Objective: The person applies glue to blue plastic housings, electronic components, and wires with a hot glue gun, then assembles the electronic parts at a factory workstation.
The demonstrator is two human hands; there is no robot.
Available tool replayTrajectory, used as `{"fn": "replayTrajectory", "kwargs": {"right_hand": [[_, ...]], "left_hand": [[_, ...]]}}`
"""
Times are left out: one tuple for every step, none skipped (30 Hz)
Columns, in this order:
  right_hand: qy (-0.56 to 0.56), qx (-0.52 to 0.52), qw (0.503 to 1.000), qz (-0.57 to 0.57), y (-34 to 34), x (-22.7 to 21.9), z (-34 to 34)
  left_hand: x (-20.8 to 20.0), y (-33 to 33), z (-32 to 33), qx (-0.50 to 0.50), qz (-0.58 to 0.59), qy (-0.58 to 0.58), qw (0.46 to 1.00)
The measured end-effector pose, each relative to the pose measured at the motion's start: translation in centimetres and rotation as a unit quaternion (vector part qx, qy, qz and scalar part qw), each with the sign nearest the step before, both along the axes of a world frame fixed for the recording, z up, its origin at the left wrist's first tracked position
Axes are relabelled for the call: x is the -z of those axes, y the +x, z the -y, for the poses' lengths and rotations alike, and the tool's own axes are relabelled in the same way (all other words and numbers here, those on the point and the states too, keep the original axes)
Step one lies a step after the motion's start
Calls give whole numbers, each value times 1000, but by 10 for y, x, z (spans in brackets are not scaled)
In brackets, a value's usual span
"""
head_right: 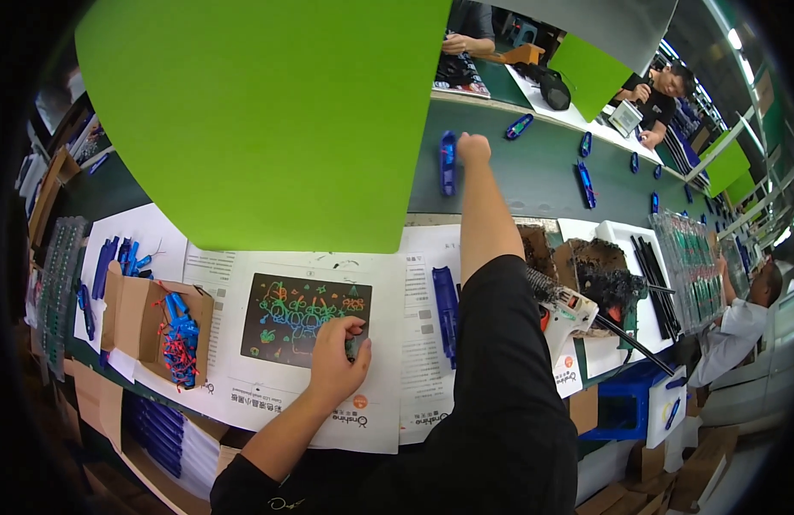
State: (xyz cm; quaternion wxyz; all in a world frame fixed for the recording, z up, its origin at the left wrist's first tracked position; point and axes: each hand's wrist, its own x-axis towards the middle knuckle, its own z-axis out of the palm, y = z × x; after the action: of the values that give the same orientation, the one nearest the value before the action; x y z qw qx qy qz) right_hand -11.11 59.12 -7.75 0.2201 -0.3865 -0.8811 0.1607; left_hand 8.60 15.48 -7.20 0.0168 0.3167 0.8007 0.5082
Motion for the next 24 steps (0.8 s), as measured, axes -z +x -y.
{"fn": "replayTrajectory", "kwargs": {"right_hand": [[38,-1,999,-10,17,-17,-15],[58,-25,998,-15,21,-43,15],[35,-82,996,-22,38,-73,47],[19,-134,990,-33,67,-113,77],[55,-199,978,-19,118,-155,113],[-37,-239,969,45,176,-202,169],[-67,-208,975,37,236,-221,206],[-27,-187,981,-33,304,-224,228],[-64,-73,994,-57,373,-208,238],[-228,4,974,-6,404,-209,235],[-252,73,965,1,412,-186,209],[-279,153,948,10,424,-147,189],[-242,145,959,42,432,-115,178],[-201,133,968,71,433,-88,166],[-198,130,969,66,429,-68,152],[-256,84,962,-54,425,-51,141],[-311,43,934,-173,425,-48,145],[-312,46,932,-177,426,-50,145],[-294,40,943,-151,423,-53,143],[-273,34,954,-122,418,-64,142],[-220,49,969,-102,409,-80,153],[-219,53,968,-108,405,-96,157],[-195,-3,972,-131,402,-108,164],[-171,-59,971,-154,399,-115,169]], "left_hand": [[-4,1,-8,19,-9,10,1000],[-2,1,-3,16,-12,3,1000],[-1,1,3,23,-27,-24,999],[-6,2,1,25,-25,-25,999],[-17,4,-1,55,-70,-46,995],[-25,8,6,79,-110,-74,988],[-28,7,1,125,-98,-50,986],[-43,3,-19,170,-148,-55,973],[-59,-3,-43,217,-201,-55,954],[-61,-13,-68,274,-266,-66,922],[-59,-22,-88,319,-331,-81,884],[-54,-21,-100,318,-329,-80,885],[-46,-25,-108,357,-366,-152,846],[-42,-28,-113,388,-400,-225,799],[-39,-27,-117,383,-405,-225,799],[-37,-26,-119,384,-414,-237,790],[-40,-21,-117,393,-421,-249,779],[-43,-20,-111,396,-425,-249,775],[-45,-21,-99,387,-384,-230,806],[-52,-23,-91,375,-342,-208,836],[-59,-22,-81,374,-344,-210,835],[-66,-18,-66,333,-179,-186,907],[-68,-10,-50,277,-5,-160,947],[-65,-5,-39,239,181,-113,947]]}}
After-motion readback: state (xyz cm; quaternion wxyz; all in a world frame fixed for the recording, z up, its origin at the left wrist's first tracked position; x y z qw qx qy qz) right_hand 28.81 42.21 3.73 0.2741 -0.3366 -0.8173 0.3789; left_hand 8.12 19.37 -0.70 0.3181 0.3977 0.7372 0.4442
